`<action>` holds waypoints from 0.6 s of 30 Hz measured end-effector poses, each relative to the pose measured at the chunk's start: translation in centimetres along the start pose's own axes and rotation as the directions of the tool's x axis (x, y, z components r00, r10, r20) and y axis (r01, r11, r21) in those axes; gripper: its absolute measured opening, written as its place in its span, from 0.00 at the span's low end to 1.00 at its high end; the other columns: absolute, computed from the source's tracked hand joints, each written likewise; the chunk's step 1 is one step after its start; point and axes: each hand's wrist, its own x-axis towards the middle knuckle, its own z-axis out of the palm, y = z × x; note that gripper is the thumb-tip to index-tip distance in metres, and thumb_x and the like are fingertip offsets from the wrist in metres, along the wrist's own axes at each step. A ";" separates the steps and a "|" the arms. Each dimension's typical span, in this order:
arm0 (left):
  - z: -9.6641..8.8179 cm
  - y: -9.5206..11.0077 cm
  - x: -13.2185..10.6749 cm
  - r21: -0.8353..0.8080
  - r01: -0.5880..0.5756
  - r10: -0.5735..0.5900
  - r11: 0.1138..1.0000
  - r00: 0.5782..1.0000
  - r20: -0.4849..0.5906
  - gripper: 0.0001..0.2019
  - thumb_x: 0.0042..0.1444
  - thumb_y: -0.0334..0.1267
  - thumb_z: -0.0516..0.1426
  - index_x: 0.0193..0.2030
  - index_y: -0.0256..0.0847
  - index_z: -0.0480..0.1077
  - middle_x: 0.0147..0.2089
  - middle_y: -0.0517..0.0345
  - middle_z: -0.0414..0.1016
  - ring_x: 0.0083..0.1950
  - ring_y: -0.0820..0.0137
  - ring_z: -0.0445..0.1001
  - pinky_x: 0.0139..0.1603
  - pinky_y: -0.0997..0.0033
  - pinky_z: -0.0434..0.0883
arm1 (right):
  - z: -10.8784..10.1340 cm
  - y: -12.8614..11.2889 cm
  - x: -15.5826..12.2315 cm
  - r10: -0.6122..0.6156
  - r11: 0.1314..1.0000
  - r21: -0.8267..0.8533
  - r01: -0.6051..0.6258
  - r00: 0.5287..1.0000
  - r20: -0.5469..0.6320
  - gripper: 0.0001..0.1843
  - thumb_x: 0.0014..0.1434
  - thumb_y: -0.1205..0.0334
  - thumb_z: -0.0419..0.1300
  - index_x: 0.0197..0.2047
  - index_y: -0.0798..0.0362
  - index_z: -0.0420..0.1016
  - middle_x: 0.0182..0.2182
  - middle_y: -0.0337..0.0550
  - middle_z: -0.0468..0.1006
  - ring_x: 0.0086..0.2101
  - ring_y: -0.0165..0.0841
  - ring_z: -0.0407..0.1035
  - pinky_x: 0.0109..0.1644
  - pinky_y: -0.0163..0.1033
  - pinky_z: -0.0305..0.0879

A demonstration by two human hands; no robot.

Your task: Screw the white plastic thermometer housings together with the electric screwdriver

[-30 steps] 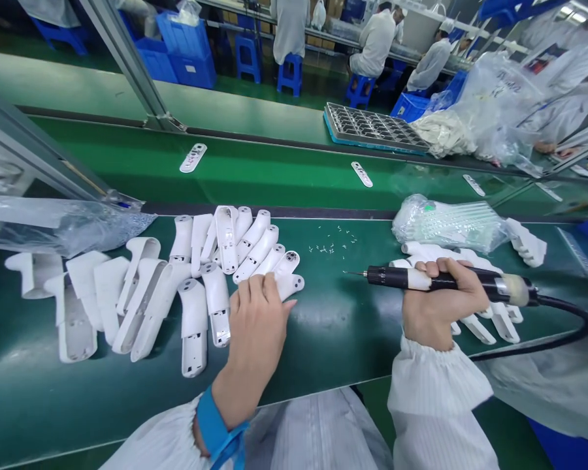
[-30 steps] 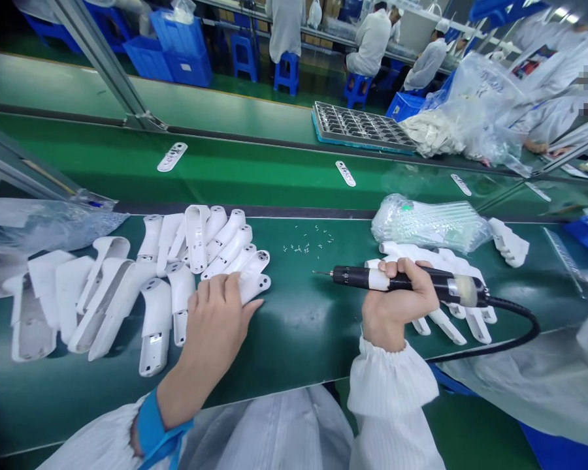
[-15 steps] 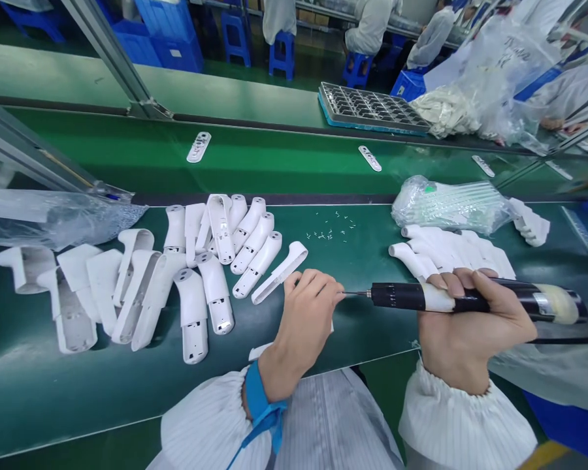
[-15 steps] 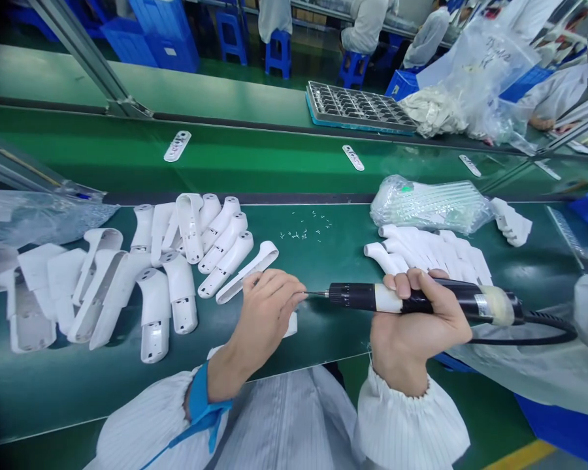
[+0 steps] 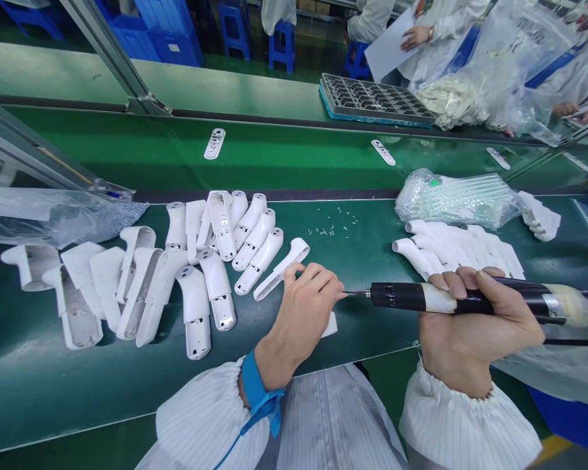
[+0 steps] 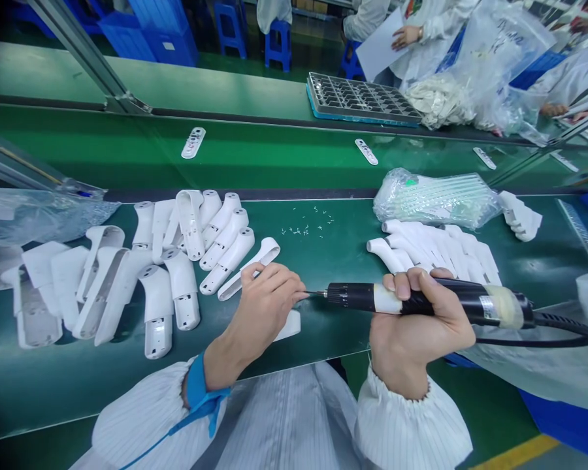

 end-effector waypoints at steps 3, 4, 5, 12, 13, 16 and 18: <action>-0.1 0.0 0.2 0.100 -0.043 0.043 0.994 0.999 0.004 0.10 0.74 0.30 0.56 0.39 0.41 0.74 0.41 0.63 0.81 0.48 0.68 0.76 0.57 0.57 0.57 | 0.1 0.2 -0.4 -0.020 1.000 0.011 0.020 1.000 -0.006 0.14 0.39 0.68 0.60 0.31 0.52 0.62 0.23 0.34 0.54 0.21 0.24 0.52 0.25 0.32 0.56; -0.1 0.0 0.3 0.150 -0.073 0.072 0.986 0.997 0.012 0.11 0.74 0.28 0.55 0.39 0.40 0.74 0.41 0.62 0.81 0.48 0.68 0.76 0.57 0.57 0.57 | 0.2 0.3 -0.6 -0.030 0.999 0.016 0.030 0.999 -0.010 0.14 0.39 0.68 0.61 0.31 0.52 0.62 0.23 0.34 0.55 0.21 0.24 0.52 0.24 0.32 0.56; -0.1 0.0 0.5 0.192 -0.102 0.100 0.976 0.995 0.020 0.12 0.74 0.26 0.54 0.38 0.40 0.74 0.41 0.61 0.81 0.48 0.68 0.76 0.57 0.57 0.58 | 0.2 0.5 -0.7 -0.039 0.999 0.020 0.040 0.999 -0.015 0.14 0.39 0.68 0.61 0.32 0.52 0.62 0.23 0.34 0.56 0.21 0.24 0.52 0.24 0.32 0.56; -1.6 0.3 -0.3 0.203 0.089 -0.105 0.975 0.992 0.070 0.11 0.72 0.41 0.60 0.54 0.38 0.74 0.55 0.51 0.81 0.55 0.61 0.76 0.59 0.55 0.63 | -0.5 0.4 -0.2 -0.105 0.994 0.031 0.108 0.992 -0.063 0.14 0.38 0.67 0.59 0.31 0.52 0.62 0.23 0.35 0.55 0.21 0.25 0.51 0.24 0.33 0.55; -2.1 0.4 -1.0 0.209 0.132 -0.159 0.969 0.980 0.120 0.16 0.69 0.46 0.62 0.55 0.37 0.74 0.56 0.49 0.80 0.55 0.58 0.76 0.57 0.54 0.65 | -0.7 0.2 0.0 -0.120 0.992 0.032 0.123 0.990 -0.068 0.14 0.37 0.67 0.59 0.31 0.52 0.62 0.23 0.35 0.55 0.21 0.24 0.51 0.24 0.33 0.54; -3.1 0.8 -3.0 0.208 0.200 -0.263 0.957 0.901 0.346 0.20 0.66 0.53 0.64 0.50 0.36 0.76 0.48 0.48 0.80 0.48 0.55 0.78 0.47 0.56 0.71 | -1.2 -0.4 0.6 -0.156 0.987 0.025 0.158 0.985 -0.074 0.13 0.36 0.66 0.58 0.30 0.52 0.62 0.23 0.34 0.51 0.21 0.24 0.49 0.23 0.33 0.52; -3.2 1.0 -3.8 0.219 0.202 -0.280 0.955 0.859 0.428 0.17 0.70 0.51 0.60 0.45 0.36 0.77 0.43 0.49 0.80 0.44 0.57 0.79 0.43 0.58 0.73 | -1.3 -0.7 0.8 -0.182 0.982 0.025 0.185 0.980 -0.081 0.13 0.36 0.66 0.57 0.29 0.52 0.61 0.24 0.34 0.49 0.21 0.24 0.48 0.22 0.33 0.51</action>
